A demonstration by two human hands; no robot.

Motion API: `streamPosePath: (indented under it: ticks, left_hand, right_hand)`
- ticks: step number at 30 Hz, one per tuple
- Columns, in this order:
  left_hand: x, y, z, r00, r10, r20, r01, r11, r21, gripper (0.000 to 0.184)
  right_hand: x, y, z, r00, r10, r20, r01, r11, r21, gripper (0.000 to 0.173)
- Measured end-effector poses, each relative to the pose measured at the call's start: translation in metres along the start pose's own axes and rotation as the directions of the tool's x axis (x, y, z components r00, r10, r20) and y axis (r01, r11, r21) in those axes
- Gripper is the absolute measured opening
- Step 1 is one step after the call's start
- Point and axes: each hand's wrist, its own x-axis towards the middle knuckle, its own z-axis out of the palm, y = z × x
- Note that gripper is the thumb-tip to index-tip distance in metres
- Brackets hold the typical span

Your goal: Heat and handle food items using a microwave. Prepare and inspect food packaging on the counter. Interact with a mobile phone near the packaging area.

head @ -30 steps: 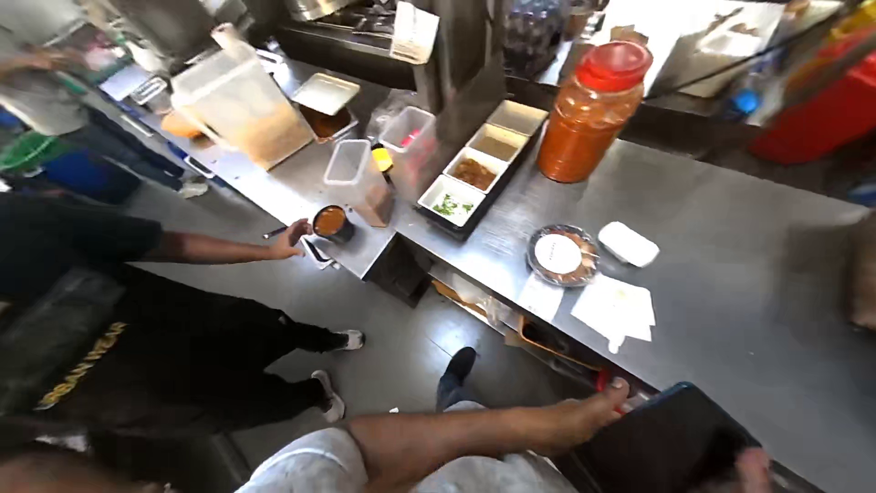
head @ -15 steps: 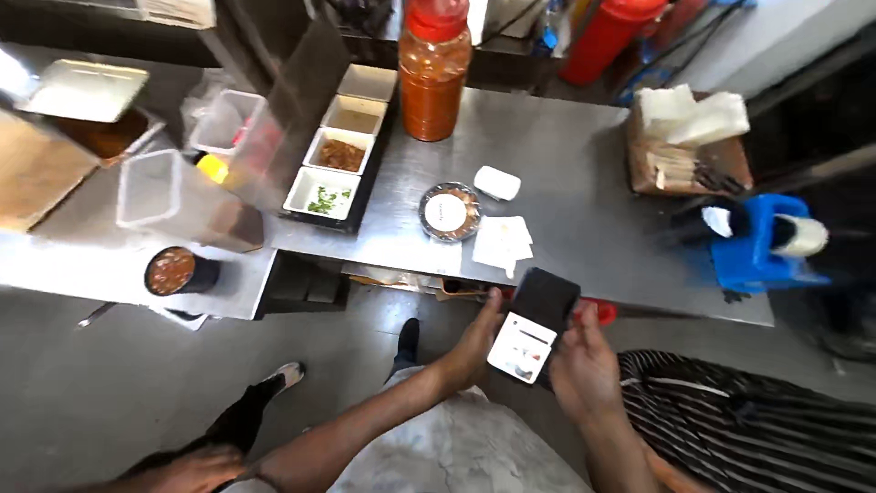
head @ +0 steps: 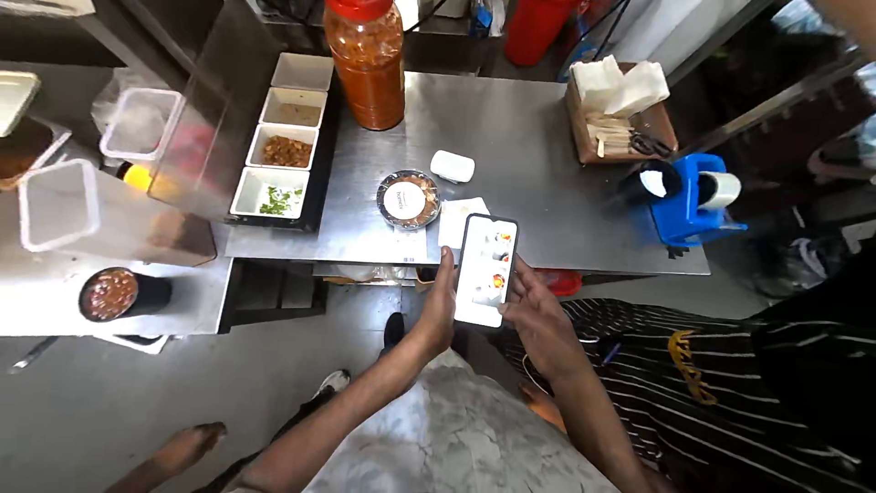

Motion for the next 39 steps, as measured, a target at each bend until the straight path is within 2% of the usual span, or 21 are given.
streamPosePath:
  ticks: [4, 9, 12, 14, 16, 18, 20, 21, 23, 24, 25, 27, 28, 30, 32, 34, 39]
  left_hand:
    - [-0.003, 0.002, 0.0, 0.999, 0.025, -0.044, -0.026, 0.999, -0.032, 0.084]
    - [-0.004, 0.0, -0.004, 0.995, 0.062, -0.083, -0.066, 0.997, -0.046, 0.081]
    - [-0.001, -0.005, -0.005, 0.989, 0.13, -0.073, -0.133, 0.991, -0.034, 0.078]
    - [0.003, -0.012, -0.002, 0.979, 0.193, -0.066, -0.194, 0.981, -0.005, 0.075]
    - [0.004, -0.018, 0.003, 0.975, 0.222, 0.011, -0.222, 0.974, 0.049, 0.077]
    - [-0.002, -0.018, 0.0, 0.956, 0.178, 0.234, -0.205, 0.974, 0.095, 0.08]
    - [-0.007, -0.01, -0.007, 0.909, 0.125, 0.397, -0.203, 0.966, 0.162, 0.08]
    - [-0.009, -0.003, -0.012, 0.9, 0.095, 0.426, -0.207, 0.952, 0.227, 0.078]
    - [-0.012, 0.02, -0.028, 0.912, 0.044, 0.408, -0.224, 0.886, 0.405, 0.066]
    - [-0.013, 0.031, -0.038, 0.93, 0.067, 0.36, -0.26, 0.814, 0.519, 0.055]
    - [-0.014, 0.04, -0.048, 0.94, 0.135, 0.313, -0.316, 0.692, 0.649, 0.053]
    - [-0.018, 0.056, -0.064, 0.925, 0.218, 0.31, -0.372, 0.363, 0.854, 0.103]
    - [-0.019, 0.061, -0.068, 0.915, 0.207, 0.345, -0.39, 0.243, 0.888, 0.117]
    - [-0.023, 0.065, -0.07, 0.894, 0.113, 0.434, -0.446, 0.123, 0.886, 0.113]
    - [-0.027, 0.068, -0.068, 0.866, 0.014, 0.499, -0.498, 0.09, 0.862, 0.096]
    - [-0.031, 0.071, -0.071, 0.849, 0.0, 0.528, -0.525, 0.104, 0.845, 0.087]
    - [-0.051, 0.078, -0.078, 0.852, 0.064, 0.52, -0.521, 0.213, 0.827, 0.091]
  right_hand:
    - [0.004, 0.003, -0.001, 0.995, -0.057, 0.086, 0.065, 0.994, -0.092, 0.097]
    - [0.009, 0.006, 0.003, 0.992, -0.083, 0.099, 0.098, 0.984, -0.148, 0.101]
    - [0.008, 0.007, 0.005, 0.993, -0.064, 0.097, 0.078, 0.985, -0.151, 0.097]
    - [0.004, 0.01, 0.008, 0.997, -0.055, 0.052, 0.065, 0.972, -0.224, 0.098]
    - [-0.001, 0.015, 0.01, 0.995, -0.084, -0.052, 0.056, 0.916, -0.397, 0.111]
    - [-0.003, 0.018, 0.007, 0.982, -0.13, -0.14, 0.031, 0.831, -0.555, 0.126]
    - [-0.003, 0.015, -0.003, 0.974, -0.177, -0.14, 0.049, 0.771, -0.635, 0.124]
    - [-0.004, 0.011, -0.008, 0.975, -0.186, -0.125, 0.057, 0.747, -0.663, 0.119]
    - [-0.01, 0.003, -0.019, 0.984, -0.168, -0.067, 0.065, 0.674, -0.736, 0.111]
    - [-0.014, -0.002, -0.025, 0.989, -0.145, -0.03, 0.068, 0.626, -0.777, 0.108]
    - [-0.016, -0.006, -0.03, 0.993, -0.118, 0.01, 0.075, 0.568, -0.82, 0.106]
    - [-0.022, -0.013, -0.036, 0.994, -0.065, 0.088, 0.108, 0.436, -0.894, 0.104]
    - [-0.024, -0.017, -0.035, 0.991, -0.027, 0.129, 0.129, 0.385, -0.914, 0.105]
    - [-0.027, -0.024, -0.028, 0.978, 0.054, 0.201, 0.171, 0.34, -0.925, 0.106]
    - [-0.028, -0.03, -0.02, 0.959, 0.077, 0.273, 0.23, 0.351, -0.908, 0.108]
    - [-0.027, -0.038, -0.013, 0.941, 0.078, 0.328, 0.284, 0.342, -0.896, 0.109]
    - [-0.025, -0.065, 0.004, 0.913, 0.115, 0.392, 0.347, 0.288, -0.892, 0.109]
